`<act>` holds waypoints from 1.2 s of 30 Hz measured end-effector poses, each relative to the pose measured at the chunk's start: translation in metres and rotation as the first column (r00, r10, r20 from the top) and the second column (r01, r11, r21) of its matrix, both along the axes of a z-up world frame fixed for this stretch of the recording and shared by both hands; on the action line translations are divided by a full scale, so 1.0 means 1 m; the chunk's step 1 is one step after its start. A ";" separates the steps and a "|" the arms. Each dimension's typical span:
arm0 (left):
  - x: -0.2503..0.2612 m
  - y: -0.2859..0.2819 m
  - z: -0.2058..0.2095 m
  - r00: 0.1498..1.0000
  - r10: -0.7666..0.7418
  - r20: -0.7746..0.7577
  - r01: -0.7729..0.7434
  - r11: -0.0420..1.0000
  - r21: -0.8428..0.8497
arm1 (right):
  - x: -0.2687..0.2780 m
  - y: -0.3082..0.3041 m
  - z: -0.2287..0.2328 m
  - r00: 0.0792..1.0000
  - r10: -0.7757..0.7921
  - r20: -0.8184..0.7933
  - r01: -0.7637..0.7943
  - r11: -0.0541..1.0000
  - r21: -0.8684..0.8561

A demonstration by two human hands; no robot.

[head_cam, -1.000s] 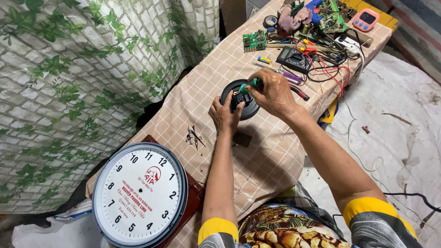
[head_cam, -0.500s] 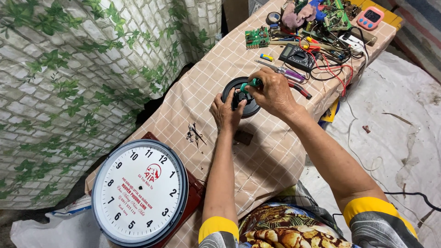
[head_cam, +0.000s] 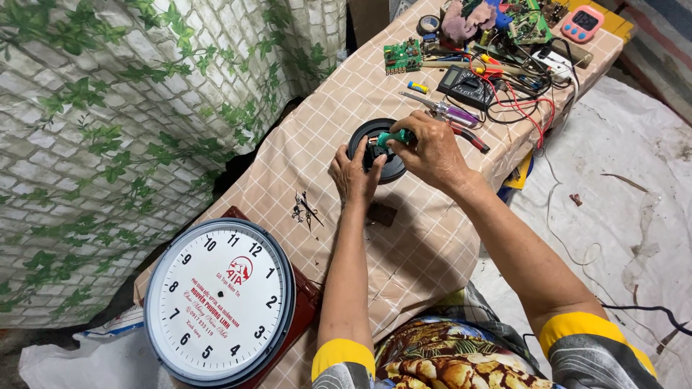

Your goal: The person works on a small black electronic component, using pliers to strip wires and a multimeter to test connections. They then use a soldering iron to solder wires onto the component. The workspace is cluttered with various tools and electronic parts.

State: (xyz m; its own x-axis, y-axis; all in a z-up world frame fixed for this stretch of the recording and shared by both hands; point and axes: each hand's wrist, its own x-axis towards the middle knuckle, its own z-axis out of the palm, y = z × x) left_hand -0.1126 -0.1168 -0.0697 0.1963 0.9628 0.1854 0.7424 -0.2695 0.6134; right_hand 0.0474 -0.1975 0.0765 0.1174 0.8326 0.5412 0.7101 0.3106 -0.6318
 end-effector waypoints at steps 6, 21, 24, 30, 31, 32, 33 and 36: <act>0.000 0.000 0.000 1.000 0.000 0.005 0.000 1.000 -0.001 | -0.001 0.003 -0.003 1.000 0.012 -0.001 -0.012 1.000 0.007; -0.001 0.003 -0.004 1.000 -0.008 -0.009 0.008 1.000 0.001 | 0.020 -0.004 0.020 1.000 -0.030 0.010 0.029 0.996 0.080; -0.001 0.004 -0.003 1.000 -0.003 0.008 0.003 1.000 -0.021 | 0.021 -0.002 0.016 1.000 -0.027 0.015 0.026 0.997 0.075; -0.001 0.003 -0.003 1.000 -0.004 -0.002 0.004 1.000 -0.017 | 0.017 0.000 0.006 0.999 -0.044 -0.024 0.045 0.999 0.030; -0.001 0.003 -0.003 1.000 -0.005 0.009 0.006 1.000 -0.013 | 0.017 0.000 0.006 0.999 -0.041 -0.017 0.041 0.999 0.028; -0.001 0.004 -0.004 1.000 -0.007 0.020 0.007 1.000 -0.008 | 0.017 0.001 0.005 0.999 -0.038 -0.010 0.038 0.999 0.027; -0.001 0.004 -0.004 1.000 -0.006 0.020 0.006 1.000 -0.009 | 0.017 0.001 0.005 0.999 -0.037 -0.009 0.037 0.999 0.027; -0.001 0.004 -0.005 1.000 -0.006 0.022 0.006 1.000 0.006 | 0.016 0.002 0.005 0.999 -0.041 0.002 0.041 0.999 0.019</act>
